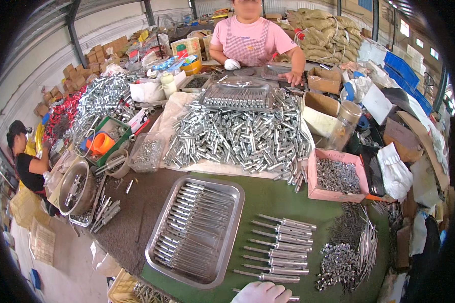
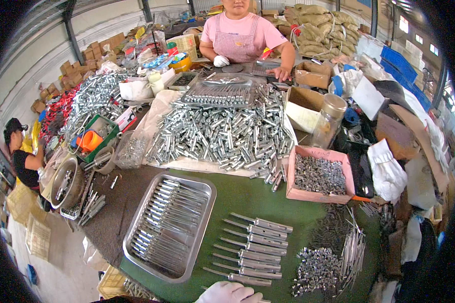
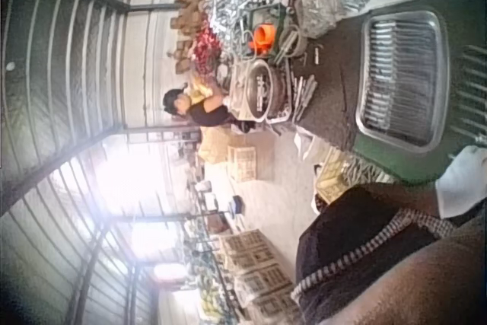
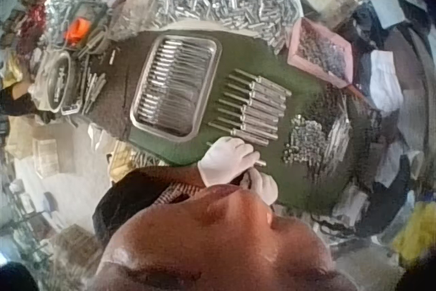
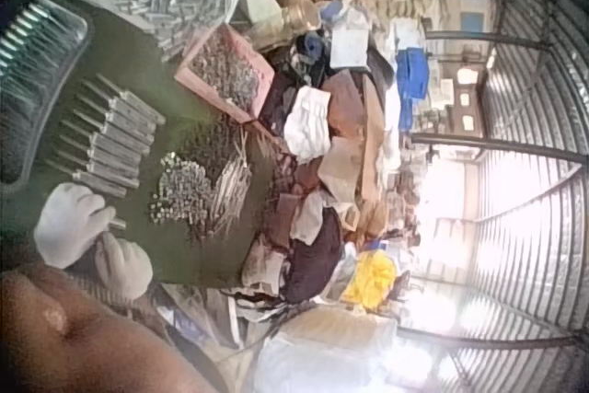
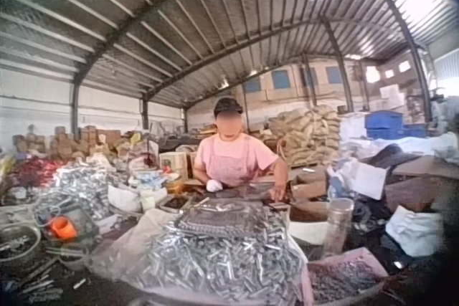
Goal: The person assembles metal components by picking up small metal clips from the work surface and attaching them onto metal shafts by hand.
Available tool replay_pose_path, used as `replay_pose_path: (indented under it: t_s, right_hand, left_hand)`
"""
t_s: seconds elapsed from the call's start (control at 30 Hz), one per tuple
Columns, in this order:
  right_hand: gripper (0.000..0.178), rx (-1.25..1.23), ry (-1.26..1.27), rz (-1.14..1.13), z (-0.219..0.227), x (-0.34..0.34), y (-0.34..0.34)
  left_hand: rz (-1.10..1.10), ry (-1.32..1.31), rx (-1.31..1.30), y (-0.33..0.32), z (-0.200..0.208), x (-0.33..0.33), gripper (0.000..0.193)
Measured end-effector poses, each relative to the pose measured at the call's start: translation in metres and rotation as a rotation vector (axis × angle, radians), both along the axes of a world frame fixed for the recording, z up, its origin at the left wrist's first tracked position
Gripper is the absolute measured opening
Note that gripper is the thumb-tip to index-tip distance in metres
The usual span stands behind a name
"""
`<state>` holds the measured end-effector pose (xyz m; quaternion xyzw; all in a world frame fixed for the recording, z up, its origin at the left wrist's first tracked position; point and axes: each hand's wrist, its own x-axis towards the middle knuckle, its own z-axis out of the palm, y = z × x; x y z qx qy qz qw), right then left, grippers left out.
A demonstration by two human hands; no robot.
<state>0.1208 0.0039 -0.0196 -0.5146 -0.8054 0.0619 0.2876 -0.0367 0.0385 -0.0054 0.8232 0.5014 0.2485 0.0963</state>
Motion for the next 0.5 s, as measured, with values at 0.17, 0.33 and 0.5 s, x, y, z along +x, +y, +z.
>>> replay_pose_path:
  t_s: [0.17, 0.33, 0.5]
  right_hand:
    - [0.017, -0.02, -0.008, -0.05, -0.005, -0.001, 0.0]
    - [0.018, -0.022, -0.003, -0.076, -0.007, 0.0, -0.005]
    - [0.022, -0.101, -0.093, -0.128, -0.008, -0.002, -0.011]
  left_hand:
    - [0.001, 0.031, 0.057, 0.0, -0.003, -0.002, 0.012]
    - [-0.004, -0.012, 0.117, 0.0, -0.013, 0.002, 0.011]
    - [-0.048, 0.002, 0.072, -0.001, -0.024, -0.003, 0.013]
